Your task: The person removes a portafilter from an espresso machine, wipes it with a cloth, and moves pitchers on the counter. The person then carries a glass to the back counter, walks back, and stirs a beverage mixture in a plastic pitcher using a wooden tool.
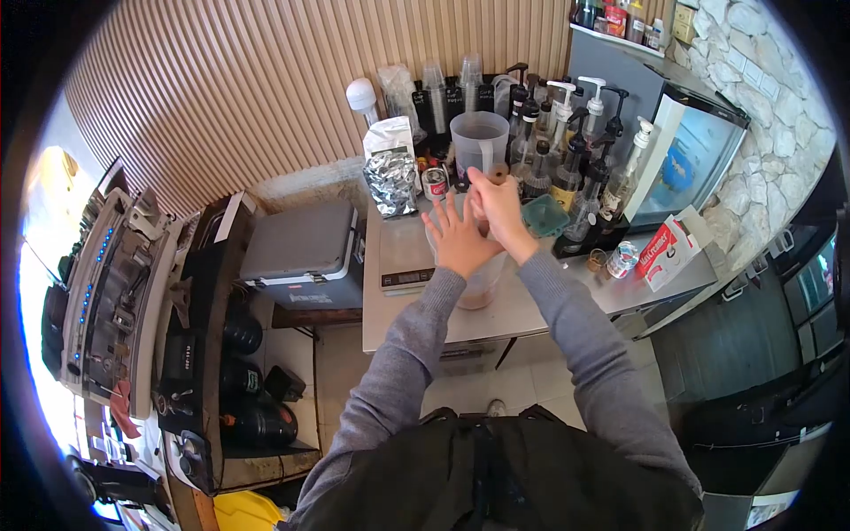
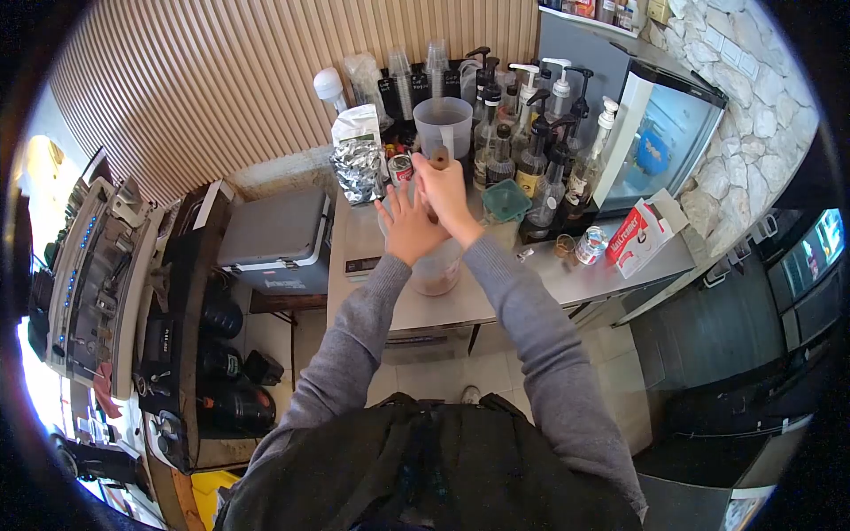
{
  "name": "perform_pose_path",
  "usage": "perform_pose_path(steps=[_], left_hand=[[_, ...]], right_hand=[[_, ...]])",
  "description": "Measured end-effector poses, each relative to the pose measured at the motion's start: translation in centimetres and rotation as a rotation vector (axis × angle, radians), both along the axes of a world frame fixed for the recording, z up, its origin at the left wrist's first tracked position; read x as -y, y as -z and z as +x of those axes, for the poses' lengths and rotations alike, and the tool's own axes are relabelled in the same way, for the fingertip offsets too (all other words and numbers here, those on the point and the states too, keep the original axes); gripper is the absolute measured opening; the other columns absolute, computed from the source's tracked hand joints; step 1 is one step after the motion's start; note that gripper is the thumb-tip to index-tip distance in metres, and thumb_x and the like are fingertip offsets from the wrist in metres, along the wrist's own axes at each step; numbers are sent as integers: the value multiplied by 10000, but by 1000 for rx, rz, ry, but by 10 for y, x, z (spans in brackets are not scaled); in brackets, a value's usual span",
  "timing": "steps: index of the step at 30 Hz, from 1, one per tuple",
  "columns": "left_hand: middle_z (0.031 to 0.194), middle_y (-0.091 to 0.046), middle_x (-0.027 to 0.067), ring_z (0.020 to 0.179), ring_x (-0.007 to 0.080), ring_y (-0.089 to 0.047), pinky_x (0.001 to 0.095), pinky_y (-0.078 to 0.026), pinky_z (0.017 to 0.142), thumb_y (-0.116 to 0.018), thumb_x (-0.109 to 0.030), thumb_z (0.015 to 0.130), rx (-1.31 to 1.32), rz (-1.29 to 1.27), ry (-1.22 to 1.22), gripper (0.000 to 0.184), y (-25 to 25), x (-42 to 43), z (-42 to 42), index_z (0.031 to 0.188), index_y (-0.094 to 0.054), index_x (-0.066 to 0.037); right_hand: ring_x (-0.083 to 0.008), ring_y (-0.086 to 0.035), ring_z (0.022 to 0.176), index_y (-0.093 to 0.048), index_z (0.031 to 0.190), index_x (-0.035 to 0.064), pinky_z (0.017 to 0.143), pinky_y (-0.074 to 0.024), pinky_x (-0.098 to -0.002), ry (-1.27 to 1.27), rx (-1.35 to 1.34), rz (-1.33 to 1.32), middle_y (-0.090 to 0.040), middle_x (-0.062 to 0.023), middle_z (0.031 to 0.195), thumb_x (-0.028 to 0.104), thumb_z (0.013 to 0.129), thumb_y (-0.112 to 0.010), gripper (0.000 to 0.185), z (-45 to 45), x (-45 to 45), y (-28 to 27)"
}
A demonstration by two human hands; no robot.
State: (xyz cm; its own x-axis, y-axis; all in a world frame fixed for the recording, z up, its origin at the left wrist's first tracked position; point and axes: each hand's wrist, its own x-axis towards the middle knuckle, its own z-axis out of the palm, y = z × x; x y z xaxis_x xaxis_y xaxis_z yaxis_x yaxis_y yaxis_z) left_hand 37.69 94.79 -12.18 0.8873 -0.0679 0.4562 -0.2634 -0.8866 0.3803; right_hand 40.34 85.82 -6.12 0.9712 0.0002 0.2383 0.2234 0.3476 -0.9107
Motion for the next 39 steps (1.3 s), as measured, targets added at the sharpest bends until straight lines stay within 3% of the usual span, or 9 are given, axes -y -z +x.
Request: perform_pose_path(steps=[10,11,16,18,23,26,36,39], left_hand=[[1437,-220,267,1369,461,-73,651,1,1046,-694,-701,534,-20,-50,-6,1159,-15,4,-11,1421,-222,-124],[1437,-220,267,1369,461,-73,651,1,1046,-694,-701,534,-21,-52,-6,1159,-15,4,-11,1421,-222,-124],[1451,-218,247,1368,465,-82,647,18,1046,-683,-650,581,-71,9,9,1108,-9,0,-6,1428,-209,-115],[1450,-221,248,1369,464,-79,646,20,1046,-683,-635,589,-22,30,-9,1104,4,2,2,1432,-199,-112],[1448,-229,244,1373,461,-73,648,20,1045,-691,-616,587,37,19,-19,1127,14,-1,9,1444,-164,-110],[1444,-236,246,1370,463,-79,650,10,1044,-696,-625,581,-19,-2,-4,1124,-6,-1,-6,1438,-180,-114],[1452,-223,225,1365,464,-96,666,2,1035,-710,-659,552,-52,-31,7,1130,-11,2,-8,1424,-208,-145],[1462,-213,220,1371,456,-88,664,7,1036,-709,-632,572,-66,-13,14,1111,-11,1,-7,1426,-207,-130]], right_hand=[[-69,-404,383,-464,530,66,361,-272,-229,233,97,-20,-466,20,485,249,870,-626,419,7,37,2],[-67,-401,384,-452,534,74,363,-272,-225,142,81,15,-473,15,491,245,871,-624,415,4,45,8],[-67,-395,387,-467,509,82,366,-257,-243,190,-54,-40,-460,16,467,243,872,-615,423,-27,14,-2],[-67,-394,387,-476,493,76,364,-259,-246,23,9,8,-466,15,461,248,865,-625,435,-15,8,6],[-75,-387,364,-479,488,56,373,-267,-251,61,66,-46,-441,14,432,252,877,-606,453,9,-9,-2],[-77,-392,359,-478,487,57,362,-273,-245,113,199,-92,-443,12,431,263,879,-606,462,20,-3,2],[-61,-377,371,-469,516,75,359,-254,-234,106,32,-45,-444,25,458,240,884,-596,423,-30,24,-4],[-65,-364,347,-495,557,61,339,-244,-241,-76,-45,68,-451,14,467,235,873,-610,378,-9,15,3]])
